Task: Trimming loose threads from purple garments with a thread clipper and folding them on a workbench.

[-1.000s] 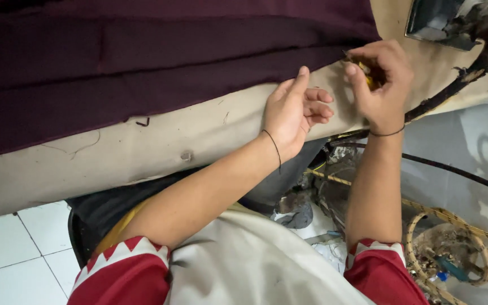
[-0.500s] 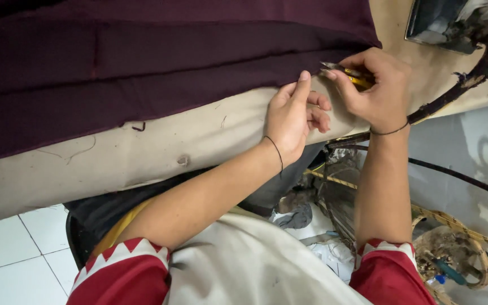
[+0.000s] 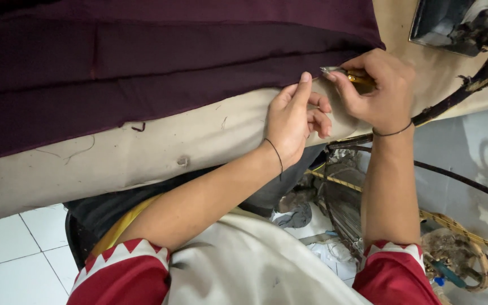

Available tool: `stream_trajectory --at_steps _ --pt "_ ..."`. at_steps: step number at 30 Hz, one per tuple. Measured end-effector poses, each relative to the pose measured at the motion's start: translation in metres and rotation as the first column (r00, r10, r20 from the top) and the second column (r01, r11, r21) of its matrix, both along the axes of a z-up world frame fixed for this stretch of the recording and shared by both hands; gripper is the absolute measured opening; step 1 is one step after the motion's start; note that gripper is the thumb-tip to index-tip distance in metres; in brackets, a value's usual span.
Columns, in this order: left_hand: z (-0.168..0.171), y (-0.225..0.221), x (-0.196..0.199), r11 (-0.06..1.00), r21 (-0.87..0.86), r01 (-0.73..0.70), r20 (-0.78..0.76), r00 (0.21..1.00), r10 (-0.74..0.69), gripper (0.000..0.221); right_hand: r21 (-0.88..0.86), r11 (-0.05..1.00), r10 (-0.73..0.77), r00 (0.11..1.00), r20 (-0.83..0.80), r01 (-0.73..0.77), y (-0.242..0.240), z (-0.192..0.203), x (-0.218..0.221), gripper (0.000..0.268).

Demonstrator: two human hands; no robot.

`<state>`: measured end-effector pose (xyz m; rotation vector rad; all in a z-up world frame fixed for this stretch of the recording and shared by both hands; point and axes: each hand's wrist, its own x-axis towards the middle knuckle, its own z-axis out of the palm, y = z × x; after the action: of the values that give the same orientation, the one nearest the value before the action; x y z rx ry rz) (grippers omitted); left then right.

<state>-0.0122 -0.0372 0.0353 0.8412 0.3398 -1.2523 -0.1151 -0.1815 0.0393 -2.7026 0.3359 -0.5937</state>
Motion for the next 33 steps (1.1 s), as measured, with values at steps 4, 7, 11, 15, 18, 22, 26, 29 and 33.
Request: stream_trajectory --at_steps 4,7,11,15,18,22,26,29,33 --pt "0.000 0.000 0.001 1.000 0.013 0.017 0.005 1.000 -0.017 0.044 0.033 0.999 0.006 1.000 0.013 -0.006 0.003 0.000 0.001 0.027" --pt "-0.004 0.003 0.000 1.000 -0.031 -0.002 0.014 1.000 0.003 0.049 0.044 0.999 -0.025 1.000 0.009 0.025 0.003 -0.002 -0.002 0.029" --pt "-0.004 0.006 0.004 0.992 -0.126 0.000 -0.099 0.995 -0.013 0.056 0.104 0.994 -0.036 0.999 -0.013 0.037 0.002 -0.003 0.000 0.024" --pt "-0.010 0.008 0.001 0.990 -0.142 0.003 -0.081 0.997 -0.015 0.069 0.095 0.995 -0.032 0.999 0.017 0.030 0.003 -0.007 0.001 0.028" --pt "-0.011 0.008 0.000 0.990 -0.143 -0.007 -0.089 0.996 -0.006 0.067 0.073 0.997 -0.031 0.999 0.020 0.029 0.004 -0.004 0.001 0.026" --pt "0.000 0.010 0.000 0.992 -0.119 -0.040 -0.057 0.998 0.033 0.056 0.097 0.995 -0.037 0.999 0.023 0.034 0.009 0.004 0.003 0.025" --pt "0.007 0.012 0.000 0.990 0.000 -0.143 -0.039 0.989 0.143 0.039 0.061 0.998 0.017 1.000 -0.002 -0.017 0.013 0.008 0.009 0.030" --pt "0.007 0.014 -0.002 0.988 0.026 -0.152 -0.013 0.988 0.152 0.039 0.057 0.997 0.048 0.999 0.003 -0.048 0.012 0.005 0.012 0.032" --pt "0.005 0.013 -0.004 0.988 0.034 -0.149 0.008 0.989 0.149 0.042 0.037 0.997 0.075 0.997 -0.007 -0.075 0.013 0.006 0.015 0.032"
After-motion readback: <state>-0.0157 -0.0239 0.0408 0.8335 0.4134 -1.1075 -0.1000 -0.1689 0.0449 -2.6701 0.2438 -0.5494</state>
